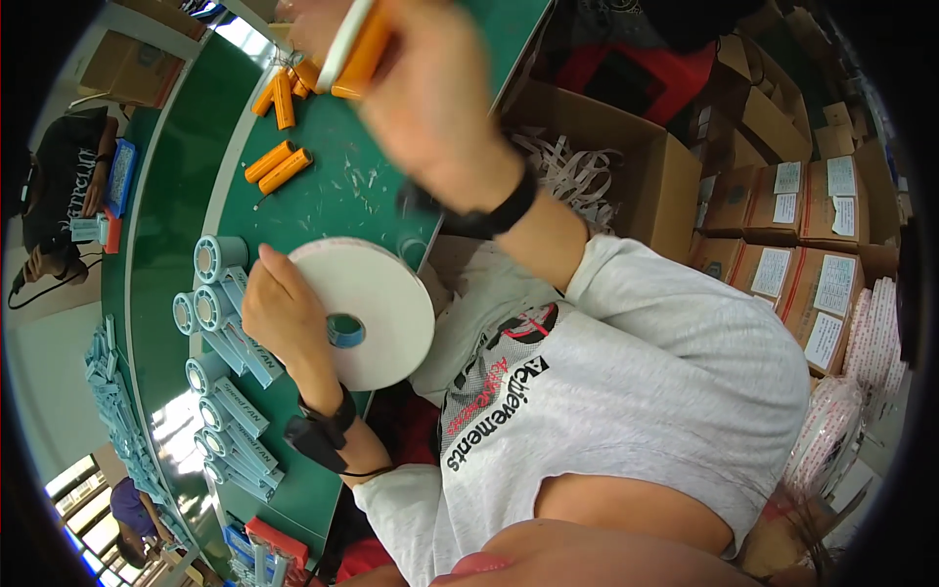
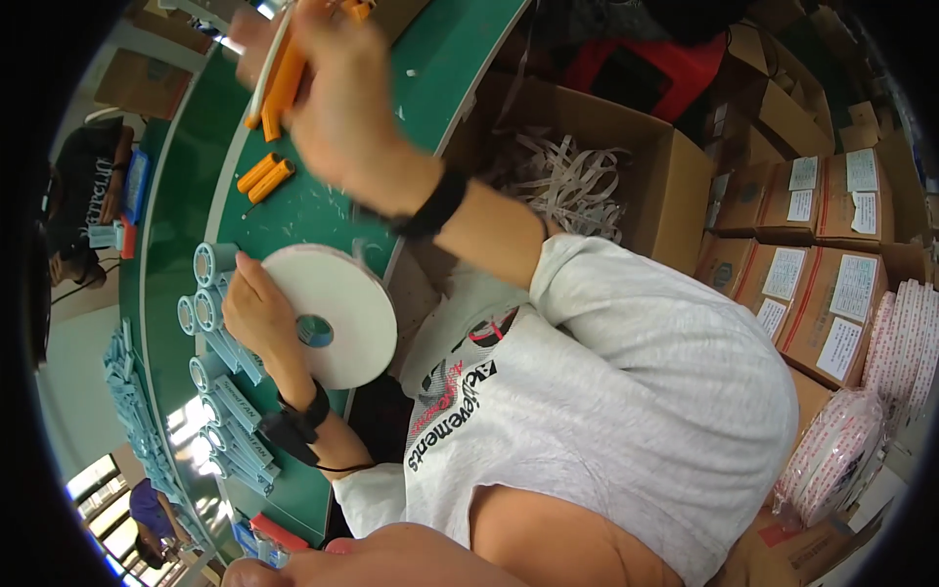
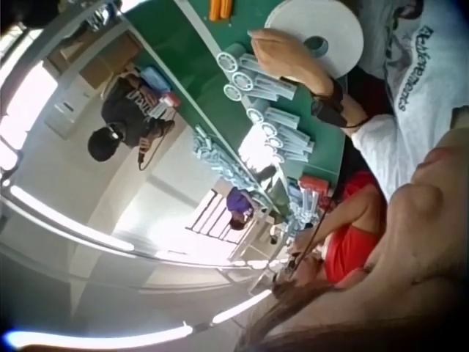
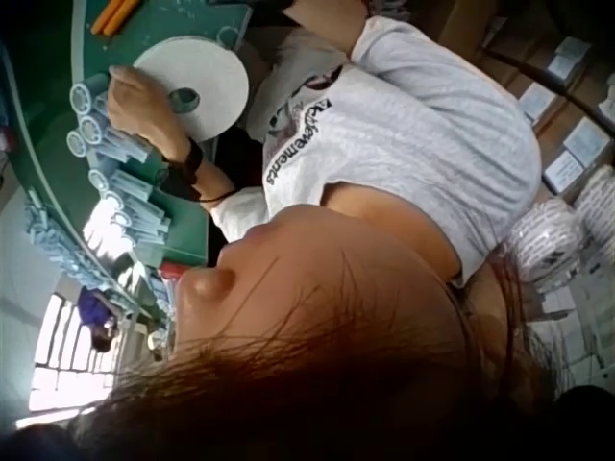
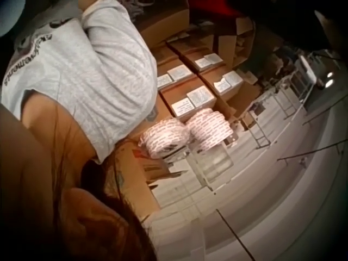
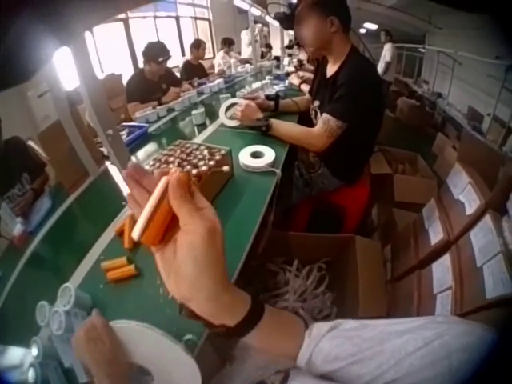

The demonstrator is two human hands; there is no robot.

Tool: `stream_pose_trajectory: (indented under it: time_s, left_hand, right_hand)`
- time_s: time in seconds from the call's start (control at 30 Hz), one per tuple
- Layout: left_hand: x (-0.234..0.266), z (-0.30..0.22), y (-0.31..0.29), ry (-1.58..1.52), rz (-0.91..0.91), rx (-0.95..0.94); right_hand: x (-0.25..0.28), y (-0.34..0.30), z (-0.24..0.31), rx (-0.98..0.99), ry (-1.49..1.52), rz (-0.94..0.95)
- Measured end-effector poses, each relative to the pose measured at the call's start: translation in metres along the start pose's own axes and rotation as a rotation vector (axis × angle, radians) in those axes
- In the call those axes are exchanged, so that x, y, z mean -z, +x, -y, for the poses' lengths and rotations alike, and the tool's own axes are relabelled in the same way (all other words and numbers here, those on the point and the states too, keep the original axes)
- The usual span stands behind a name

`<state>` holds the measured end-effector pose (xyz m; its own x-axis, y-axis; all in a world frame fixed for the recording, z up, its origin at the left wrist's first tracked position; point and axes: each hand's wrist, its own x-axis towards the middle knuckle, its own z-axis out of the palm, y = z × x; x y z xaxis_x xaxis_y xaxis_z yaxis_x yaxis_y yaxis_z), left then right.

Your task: The person applies double-sided tape to batteries, installs them into fan housings, and discards the tape backing into a box. This process is repeated multiple times, including with batteries taken from a larger pack.

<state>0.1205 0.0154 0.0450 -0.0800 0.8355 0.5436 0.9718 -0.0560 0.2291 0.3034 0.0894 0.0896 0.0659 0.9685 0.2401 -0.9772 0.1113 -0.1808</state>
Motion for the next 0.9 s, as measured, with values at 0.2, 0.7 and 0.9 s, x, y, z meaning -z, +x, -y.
stream_pose_trajectory:
  time_s: [0.2, 0.7, 0.9]
  left_hand:
    - [-0.054, 0.042, 0.084, -0.082, 0.174, -0.343]
    - [0.06, 0.052, 0.082, -0.182, 0.454, -0.132]
    - [0.002, -0.001, 0.027, -0.01, 0.447, 0.04]
  right_hand:
    - [0.009, -0.017, 0.097, 0.146, -1.089, 0.199]
    - [0.044, -0.019, 0.054, -0.365, -0.309, 0.077]
    - [0.044, -0.016, 0.039, 0.058, -1.025, 0.367]
